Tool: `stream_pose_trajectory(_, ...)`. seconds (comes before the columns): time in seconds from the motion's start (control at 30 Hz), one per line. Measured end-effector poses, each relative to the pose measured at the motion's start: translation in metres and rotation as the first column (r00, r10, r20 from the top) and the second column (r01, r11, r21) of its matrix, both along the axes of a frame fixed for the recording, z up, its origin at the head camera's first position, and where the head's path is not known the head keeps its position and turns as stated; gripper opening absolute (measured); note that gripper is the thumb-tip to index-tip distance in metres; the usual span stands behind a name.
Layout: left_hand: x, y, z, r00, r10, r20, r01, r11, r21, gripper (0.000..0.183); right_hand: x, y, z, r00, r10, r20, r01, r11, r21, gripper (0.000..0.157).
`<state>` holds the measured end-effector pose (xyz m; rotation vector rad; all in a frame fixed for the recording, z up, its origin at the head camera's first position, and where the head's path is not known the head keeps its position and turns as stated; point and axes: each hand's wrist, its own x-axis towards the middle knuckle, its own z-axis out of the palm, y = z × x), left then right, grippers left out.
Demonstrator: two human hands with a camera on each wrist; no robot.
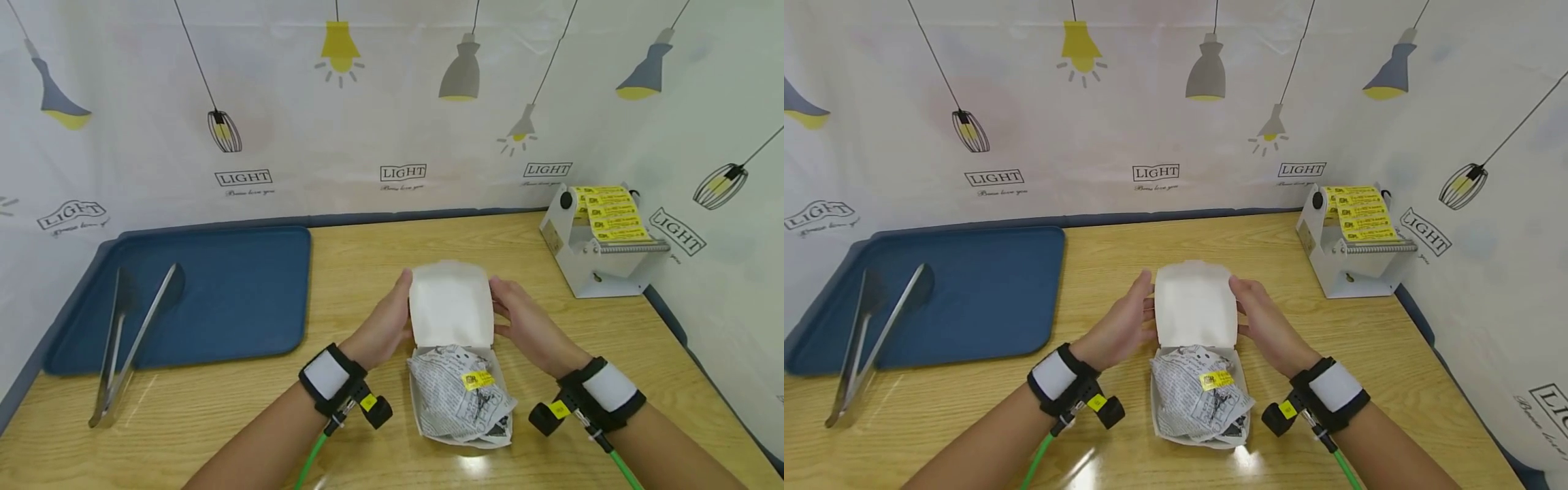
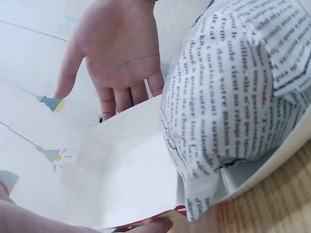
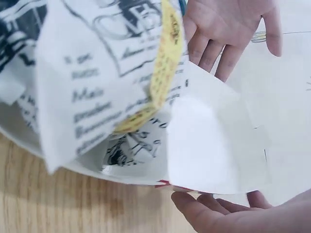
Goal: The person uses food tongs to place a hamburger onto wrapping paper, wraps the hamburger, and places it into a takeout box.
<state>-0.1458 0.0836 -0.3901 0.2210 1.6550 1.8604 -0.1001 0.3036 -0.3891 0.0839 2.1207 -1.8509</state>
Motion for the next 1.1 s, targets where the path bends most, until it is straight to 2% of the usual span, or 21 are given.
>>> stream_pose_trajectory(0.1, 0.002, 0.001, 0.003, 0.997, 0.011, -0.074, -0.012, 1.0, -0.011, 0.067, 0.001, -0.001, 0.006, 1.0, -0.005, -0.001, 0.005, 1.0, -0.015, 0.084)
stream_pose_trajectory(0.2, 0.006, 0.001, 0.005, 0.987, 0.006, -0.163, -0.018, 0.997, -0.075, 0.068, 0.003, 0.0, 0.01, 1.0, 0.007, -0.02, -0.007, 1.0, -0.011, 0.084)
stream_pose_trajectory(0.33, 0.015, -0.003, 0.005, 0.956, -0.042, -0.291, -0.011, 0.984, -0.175, 0.068, 0.012, 0.004, 0.014, 0.995, 0.045, -0.092, -0.044, 0.999, 0.019, 0.077)
stream_pose_trajectory(0.43, 0.022, -0.008, 0.003, 0.925, -0.079, -0.371, 0.022, 0.987, -0.157, 0.064, 0.023, 0.007, 0.017, 0.988, 0.077, -0.138, -0.067, 0.995, 0.077, 0.071)
stream_pose_trajectory(0.53, 0.027, -0.013, 0.001, 0.907, -0.105, -0.408, 0.063, 0.991, -0.115, 0.059, 0.033, 0.008, 0.018, 0.979, 0.099, -0.178, -0.075, 0.987, 0.139, 0.062)
stream_pose_trajectory(0.67, 0.035, -0.02, -0.002, 0.897, -0.148, -0.416, 0.118, 0.988, -0.097, 0.053, 0.043, 0.008, 0.017, 0.963, 0.118, -0.243, -0.07, 0.977, 0.199, 0.049)
stream_pose_trajectory(0.73, 0.038, -0.024, -0.005, 0.881, -0.184, -0.436, 0.157, 0.983, -0.099, 0.054, 0.049, 0.007, 0.016, 0.949, 0.141, -0.281, -0.073, 0.969, 0.237, 0.046)
stream_pose_trajectory(0.83, 0.043, -0.03, -0.011, 0.838, -0.244, -0.487, 0.202, 0.97, -0.137, 0.063, 0.058, 0.009, 0.013, 0.921, 0.201, -0.335, -0.116, 0.96, 0.255, 0.043)
stream_pose_trajectory(0.97, 0.05, -0.039, -0.015, 0.767, -0.313, -0.56, 0.219, 0.948, -0.23, 0.08, 0.074, 0.013, 0.008, 0.877, 0.281, -0.389, -0.145, 0.928, 0.344, 0.055)
stream_pose_trajectory(1.0, 0.053, -0.041, -0.015, 0.751, -0.329, -0.572, 0.218, 0.942, -0.256, 0.085, 0.079, 0.013, 0.007, 0.868, 0.301, -0.396, -0.144, 0.914, 0.38, 0.057)
stream_pose_trajectory(1.07, 0.058, -0.044, -0.016, 0.705, -0.374, -0.603, 0.215, 0.923, -0.32, 0.098, 0.087, 0.013, 0.005, 0.846, 0.344, -0.406, -0.128, 0.872, 0.473, 0.06)
stream_pose_trajectory(1.1, 0.061, -0.045, -0.016, 0.676, -0.397, -0.621, 0.203, 0.91, -0.361, 0.104, 0.091, 0.013, 0.004, 0.837, 0.367, -0.406, -0.128, 0.852, 0.507, 0.059)
